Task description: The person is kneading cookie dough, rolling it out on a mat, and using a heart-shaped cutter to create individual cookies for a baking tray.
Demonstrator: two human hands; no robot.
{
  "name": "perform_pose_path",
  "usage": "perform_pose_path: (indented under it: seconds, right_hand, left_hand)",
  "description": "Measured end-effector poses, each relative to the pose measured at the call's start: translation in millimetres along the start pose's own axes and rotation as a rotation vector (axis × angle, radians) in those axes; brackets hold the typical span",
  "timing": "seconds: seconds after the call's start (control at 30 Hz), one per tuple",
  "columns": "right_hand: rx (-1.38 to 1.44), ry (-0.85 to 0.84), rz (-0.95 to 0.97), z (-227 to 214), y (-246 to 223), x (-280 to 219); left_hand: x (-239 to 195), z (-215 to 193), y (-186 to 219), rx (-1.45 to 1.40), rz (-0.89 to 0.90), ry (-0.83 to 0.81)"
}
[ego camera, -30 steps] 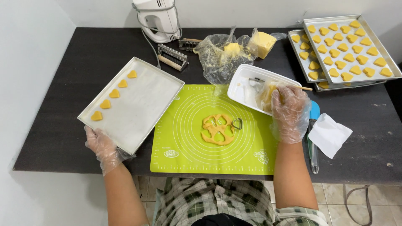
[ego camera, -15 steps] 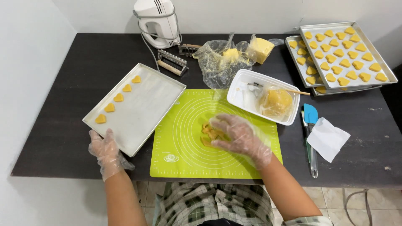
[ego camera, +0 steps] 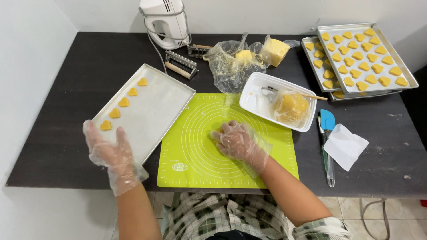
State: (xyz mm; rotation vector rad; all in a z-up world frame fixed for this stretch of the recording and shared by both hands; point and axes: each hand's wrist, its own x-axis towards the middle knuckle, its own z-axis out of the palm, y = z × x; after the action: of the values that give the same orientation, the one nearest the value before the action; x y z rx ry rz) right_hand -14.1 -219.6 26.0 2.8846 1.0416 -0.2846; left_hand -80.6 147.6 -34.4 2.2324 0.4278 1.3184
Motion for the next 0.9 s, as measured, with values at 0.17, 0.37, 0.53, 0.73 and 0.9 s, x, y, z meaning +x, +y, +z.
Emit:
perform_pose_path:
  seconds: [0.17, 0.37, 0.53, 0.73, 0.9]
  right_hand:
    - [0.173, 0.131, -0.063, 18.1, 15.8, 2.1]
    - [0.612, 0.229, -0.090, -12.5, 46.5, -29.4]
    - [0.377, 0.037, -0.033, -30.1, 39.7, -40.1]
    - [0.336, -0.014, -0.188, -10.2, 45.5, -19.5]
    - [0.660, 0.171, -0.031, -1.6, 60.0, -11.4]
  left_hand:
    - [-11.6, 53.7, 104.4, -0.502, -0.016, -0.214]
    - [-57.1, 149.9, 127.4, -0.647, -0.088, -0.818]
    - [-82.1, 196.0, 129.6, -0.691, -0.074, -0.899]
    - [-84.5, 201.9, 119.4, -0.699, -0.184, -0.838]
    - [-80.3, 190.8, 117.3, -0.736, -0.287, -0.865]
